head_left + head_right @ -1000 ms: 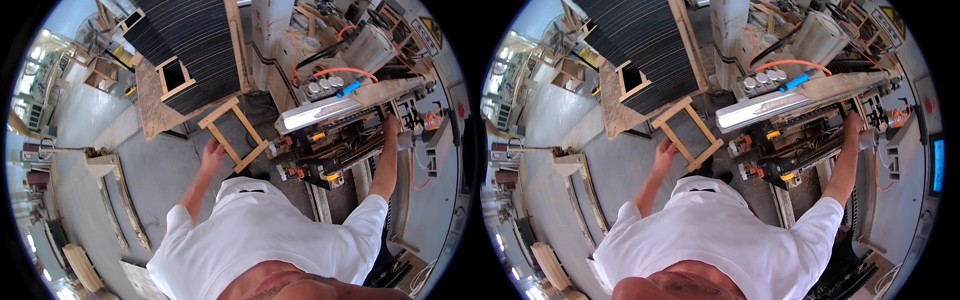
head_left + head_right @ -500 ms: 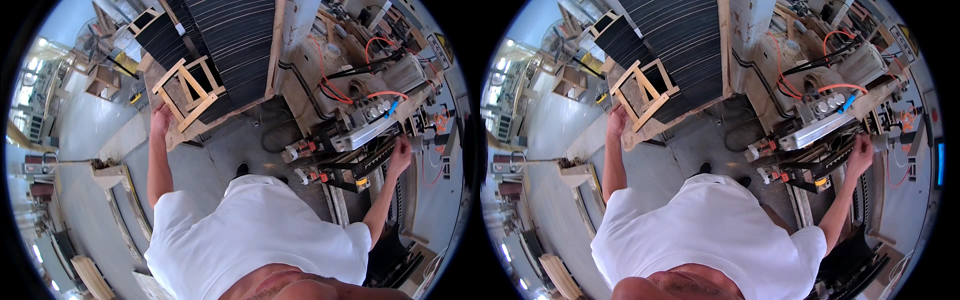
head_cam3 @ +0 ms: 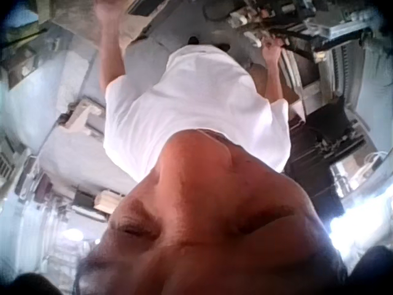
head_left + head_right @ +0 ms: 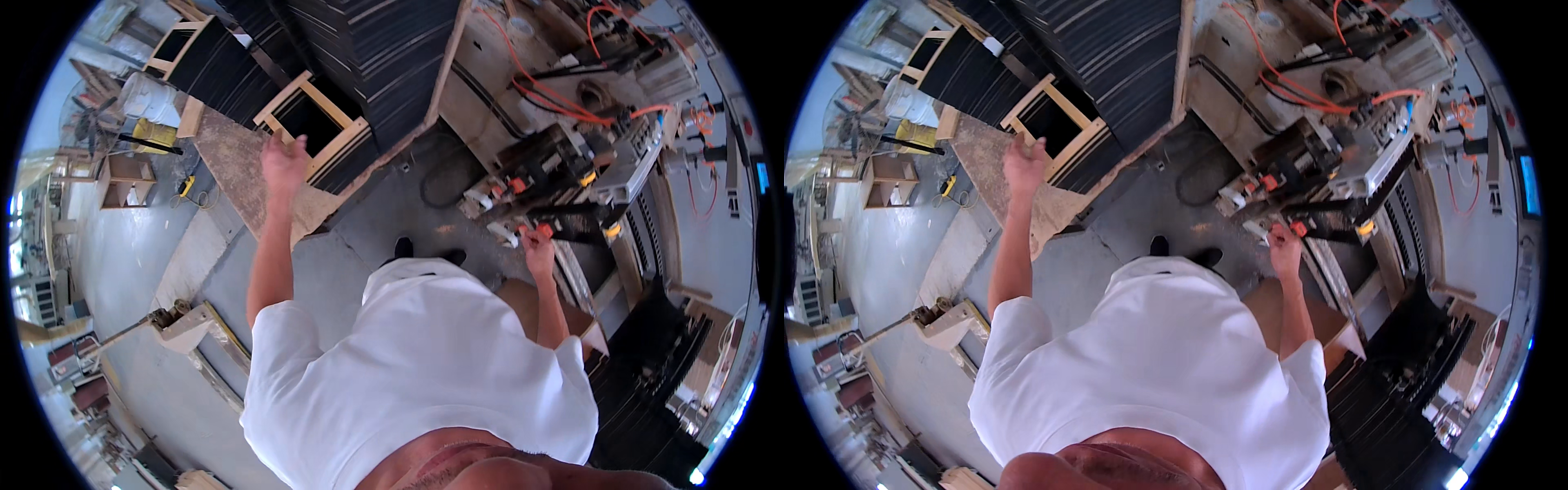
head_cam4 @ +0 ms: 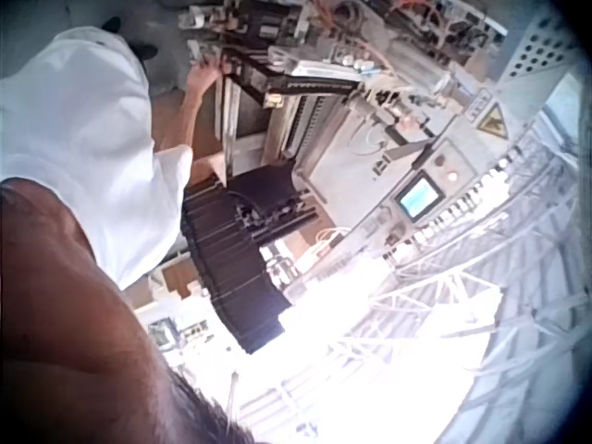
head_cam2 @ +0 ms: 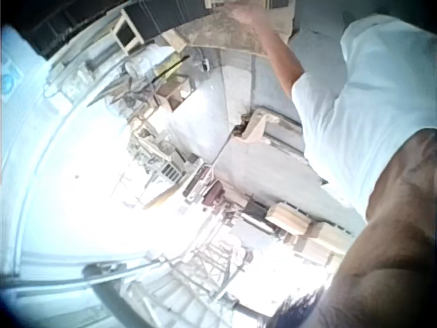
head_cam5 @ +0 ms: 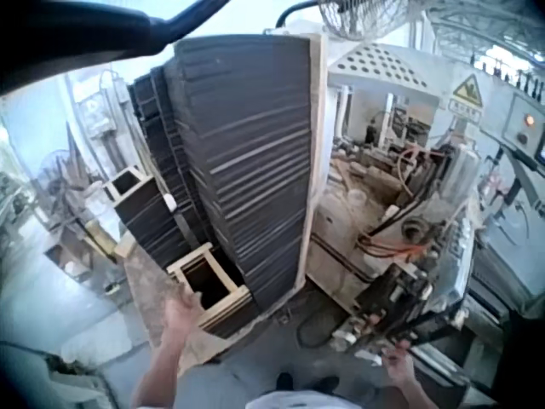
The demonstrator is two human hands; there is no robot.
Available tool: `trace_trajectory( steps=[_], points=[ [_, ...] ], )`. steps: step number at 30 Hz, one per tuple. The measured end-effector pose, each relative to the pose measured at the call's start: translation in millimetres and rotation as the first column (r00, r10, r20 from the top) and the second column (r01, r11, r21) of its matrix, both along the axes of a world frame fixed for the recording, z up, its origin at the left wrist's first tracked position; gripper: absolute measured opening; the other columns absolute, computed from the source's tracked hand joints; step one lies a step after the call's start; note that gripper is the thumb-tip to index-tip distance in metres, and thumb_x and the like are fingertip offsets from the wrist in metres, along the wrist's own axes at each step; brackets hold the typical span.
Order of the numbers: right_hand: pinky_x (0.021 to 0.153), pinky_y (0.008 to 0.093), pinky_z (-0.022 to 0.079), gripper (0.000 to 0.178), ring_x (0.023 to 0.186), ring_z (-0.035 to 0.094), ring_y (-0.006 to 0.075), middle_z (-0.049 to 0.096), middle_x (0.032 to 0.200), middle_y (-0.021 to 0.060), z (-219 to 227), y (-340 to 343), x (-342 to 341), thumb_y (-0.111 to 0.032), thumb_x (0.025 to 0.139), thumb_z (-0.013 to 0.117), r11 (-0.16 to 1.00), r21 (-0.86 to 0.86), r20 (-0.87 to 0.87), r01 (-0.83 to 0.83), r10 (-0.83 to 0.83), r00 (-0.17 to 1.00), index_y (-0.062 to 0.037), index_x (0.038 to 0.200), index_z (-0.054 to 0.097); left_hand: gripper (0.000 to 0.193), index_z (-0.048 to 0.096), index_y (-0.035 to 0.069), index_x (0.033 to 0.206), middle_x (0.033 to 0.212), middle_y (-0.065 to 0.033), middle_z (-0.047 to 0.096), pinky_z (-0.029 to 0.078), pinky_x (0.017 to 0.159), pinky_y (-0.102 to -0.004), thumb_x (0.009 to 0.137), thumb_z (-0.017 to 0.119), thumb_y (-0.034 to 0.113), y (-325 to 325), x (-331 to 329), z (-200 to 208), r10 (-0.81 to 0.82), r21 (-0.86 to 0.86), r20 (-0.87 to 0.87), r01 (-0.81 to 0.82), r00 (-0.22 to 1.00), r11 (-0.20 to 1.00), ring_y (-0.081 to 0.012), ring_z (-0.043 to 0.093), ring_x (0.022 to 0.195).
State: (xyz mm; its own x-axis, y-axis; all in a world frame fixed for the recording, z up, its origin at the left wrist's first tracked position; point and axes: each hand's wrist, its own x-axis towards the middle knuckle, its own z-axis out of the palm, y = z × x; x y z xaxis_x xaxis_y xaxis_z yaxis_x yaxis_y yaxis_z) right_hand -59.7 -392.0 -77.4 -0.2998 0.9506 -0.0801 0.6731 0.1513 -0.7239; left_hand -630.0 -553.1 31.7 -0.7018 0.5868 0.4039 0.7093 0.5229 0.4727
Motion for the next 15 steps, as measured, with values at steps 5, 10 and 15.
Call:
trace_trajectory(
  steps=[5,10,15],
  points=[
    [0.067,0.0308,0.052,0.013,0.073,0.068,0.0197,0.068,0.078,0.0122,11,-24,-44,-0.009,0.081,0.068,0.997,-0.060,0.053,-0.047,0.050,0.997,0.0003,0.090,0.067,0.064,0.046,0.003,0.130,0.108,-0.0193,0.063,0.042,0.094,-0.0442,0.077,0.073,0.027,22,55,-12,-0.233,-0.298,-0.055,0.207,0.971,0.932,-0.0377,0.056,0.104],
    [0.067,0.0303,0.052,0.013,0.074,0.068,0.0200,0.069,0.079,0.0125,7,-43,-45,-0.010,0.082,0.066,0.994,-0.108,-0.010,0.033,-0.035,0.999,-0.0009,0.091,0.068,0.061,0.048,0.005,0.129,0.111,-0.0209,0.062,0.045,0.091,-0.0467,0.076,0.074,0.019,34,60,-12,-0.178,-0.319,0.116,0.207,0.977,0.925,-0.0389,0.057,0.104],
    [0.071,0.0339,0.052,0.015,0.079,0.068,0.0251,0.069,0.085,0.0152,1,-69,-15,-0.012,0.081,0.067,0.978,-0.177,0.069,0.114,-0.103,0.992,-0.0003,0.090,0.068,0.053,0.053,0.004,0.120,0.101,-0.0184,0.064,0.048,0.083,-0.0459,0.073,0.075,0.016,35,63,-17,-0.206,-0.241,0.063,0.215,0.977,0.946,-0.0377,0.059,0.098]
  ],
)
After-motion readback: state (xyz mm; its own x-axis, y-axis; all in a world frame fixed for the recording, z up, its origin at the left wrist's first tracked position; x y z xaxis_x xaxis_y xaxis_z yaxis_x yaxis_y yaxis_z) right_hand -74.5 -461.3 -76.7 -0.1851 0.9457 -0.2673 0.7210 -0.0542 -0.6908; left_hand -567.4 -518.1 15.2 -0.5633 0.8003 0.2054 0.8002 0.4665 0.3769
